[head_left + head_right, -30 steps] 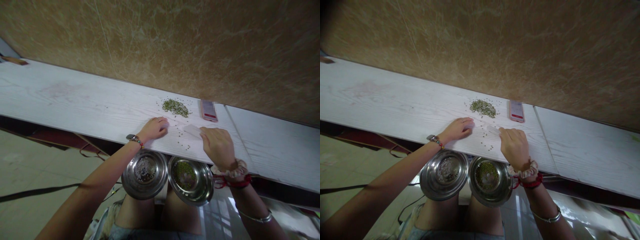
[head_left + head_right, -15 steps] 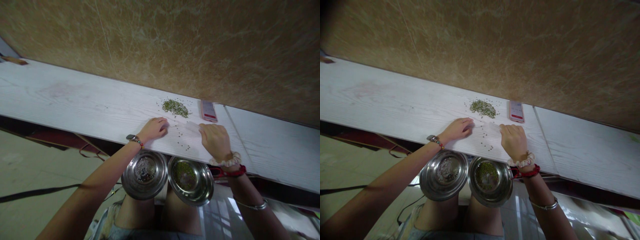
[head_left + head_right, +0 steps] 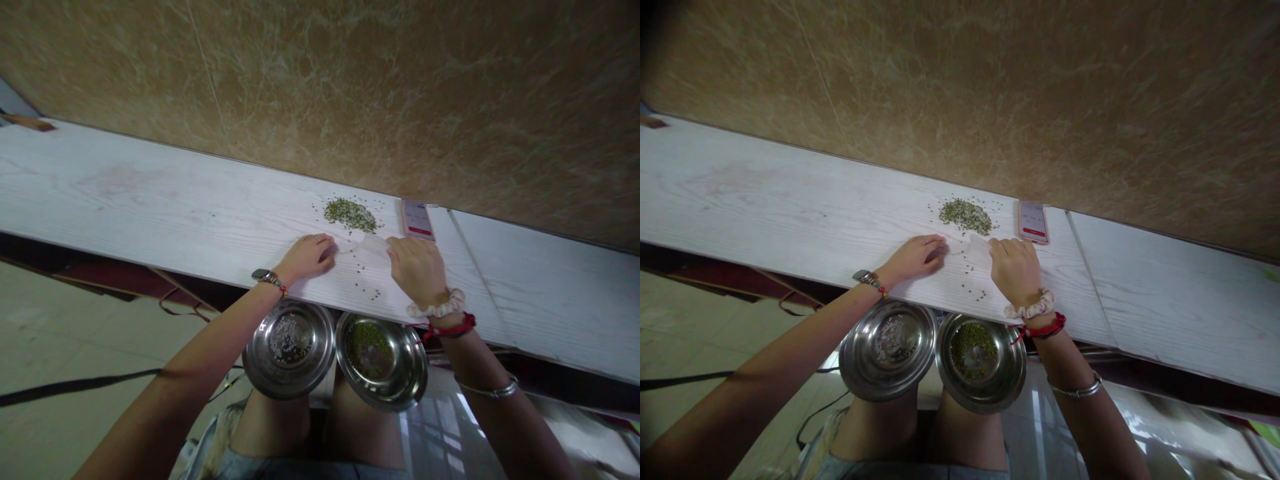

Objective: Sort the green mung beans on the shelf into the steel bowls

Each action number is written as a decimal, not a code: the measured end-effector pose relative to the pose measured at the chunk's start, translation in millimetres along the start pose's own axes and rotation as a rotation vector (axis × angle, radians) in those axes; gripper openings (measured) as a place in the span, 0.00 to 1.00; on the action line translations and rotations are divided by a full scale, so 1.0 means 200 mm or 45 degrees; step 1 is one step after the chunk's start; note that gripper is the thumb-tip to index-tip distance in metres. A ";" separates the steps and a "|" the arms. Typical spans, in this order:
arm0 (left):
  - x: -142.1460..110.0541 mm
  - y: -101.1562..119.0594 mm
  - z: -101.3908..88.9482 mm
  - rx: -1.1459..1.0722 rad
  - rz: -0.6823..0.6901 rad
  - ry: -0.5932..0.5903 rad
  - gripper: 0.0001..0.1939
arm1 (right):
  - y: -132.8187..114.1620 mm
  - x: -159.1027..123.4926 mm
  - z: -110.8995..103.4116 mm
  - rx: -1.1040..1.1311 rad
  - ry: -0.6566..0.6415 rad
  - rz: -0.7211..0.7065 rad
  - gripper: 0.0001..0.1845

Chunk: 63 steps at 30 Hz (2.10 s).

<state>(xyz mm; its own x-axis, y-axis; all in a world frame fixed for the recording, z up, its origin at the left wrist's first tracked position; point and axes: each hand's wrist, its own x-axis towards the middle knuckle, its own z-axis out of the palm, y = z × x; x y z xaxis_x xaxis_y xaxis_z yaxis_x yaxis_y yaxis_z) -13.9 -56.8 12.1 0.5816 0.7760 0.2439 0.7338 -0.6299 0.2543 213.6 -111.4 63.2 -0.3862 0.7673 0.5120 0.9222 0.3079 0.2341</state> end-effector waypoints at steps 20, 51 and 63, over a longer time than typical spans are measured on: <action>-0.01 0.01 -0.01 0.080 -0.159 0.024 0.19 | -0.01 0.07 0.03 0.027 -0.005 0.077 0.13; -0.01 0.02 -0.03 0.095 -0.176 -0.017 0.19 | -0.11 0.27 0.03 0.048 -0.167 0.142 0.13; -0.01 0.01 -0.03 0.075 -0.156 -0.017 0.19 | -0.13 0.26 0.01 0.143 -0.258 0.076 0.13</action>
<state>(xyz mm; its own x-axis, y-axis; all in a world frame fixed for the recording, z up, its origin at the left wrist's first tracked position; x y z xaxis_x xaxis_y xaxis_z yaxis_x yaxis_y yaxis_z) -15.2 -59.8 17.8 0.4909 0.8475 0.2018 0.8186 -0.5280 0.2259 169.6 -78.9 82.9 -0.3288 0.8797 0.3436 0.9443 0.3103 0.1094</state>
